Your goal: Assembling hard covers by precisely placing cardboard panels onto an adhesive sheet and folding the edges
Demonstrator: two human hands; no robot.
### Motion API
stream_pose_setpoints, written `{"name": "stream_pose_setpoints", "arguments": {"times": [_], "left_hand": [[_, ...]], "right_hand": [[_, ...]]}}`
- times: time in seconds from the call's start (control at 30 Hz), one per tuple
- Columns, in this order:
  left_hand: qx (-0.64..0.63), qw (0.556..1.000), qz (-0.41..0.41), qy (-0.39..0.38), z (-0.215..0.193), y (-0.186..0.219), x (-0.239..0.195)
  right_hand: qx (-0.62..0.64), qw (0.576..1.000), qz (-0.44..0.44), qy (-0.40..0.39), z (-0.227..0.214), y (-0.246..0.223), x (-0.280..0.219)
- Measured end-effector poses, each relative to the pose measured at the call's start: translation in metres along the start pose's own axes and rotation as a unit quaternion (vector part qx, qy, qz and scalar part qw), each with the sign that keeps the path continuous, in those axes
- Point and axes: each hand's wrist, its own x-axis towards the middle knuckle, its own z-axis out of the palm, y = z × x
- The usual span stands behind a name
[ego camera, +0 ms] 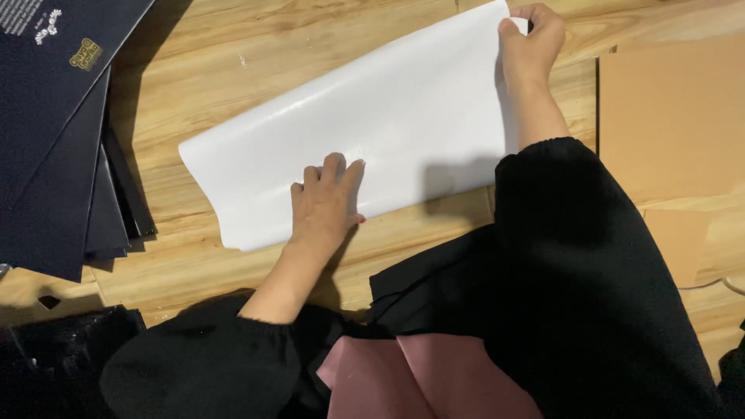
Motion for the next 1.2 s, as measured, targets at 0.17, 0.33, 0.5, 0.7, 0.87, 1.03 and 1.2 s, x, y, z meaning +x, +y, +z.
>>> {"name": "stream_pose_setpoints", "arguments": {"times": [0.17, 0.33, 0.5, 0.7, 0.87, 1.03, 1.2], "left_hand": [[0.005, 1.000, 0.004, 0.007, -0.006, -0.002, -0.003], [-0.033, 0.999, -0.023, -0.036, -0.008, 0.002, -0.012], [-0.138, 0.981, -0.080, 0.107, -0.024, -0.038, -0.017], [-0.233, 0.846, -0.416, 0.240, 0.009, -0.183, 0.001], [-0.618, 0.690, -0.371, 0.071, -0.028, -0.189, 0.003], [-0.618, 0.747, -0.187, 0.159, 0.013, -0.241, 0.051], [-0.480, 0.843, -0.023, 0.242, -0.042, -0.185, 0.028]], "right_hand": [[-0.107, 0.984, -0.145, 0.000, -0.018, -0.002, -0.009], [-0.141, 0.873, -0.420, -0.204, -0.051, -0.081, -0.106], [-0.391, 0.761, -0.375, -0.357, -0.053, -0.051, -0.167], [-0.404, 0.716, -0.447, -0.352, -0.043, -0.060, -0.184], [-0.377, 0.688, -0.546, -0.292, -0.039, -0.081, -0.200], [-0.417, 0.657, -0.575, -0.252, -0.027, -0.090, -0.208], [-0.532, 0.608, -0.514, -0.287, 0.022, -0.063, -0.226]]}}
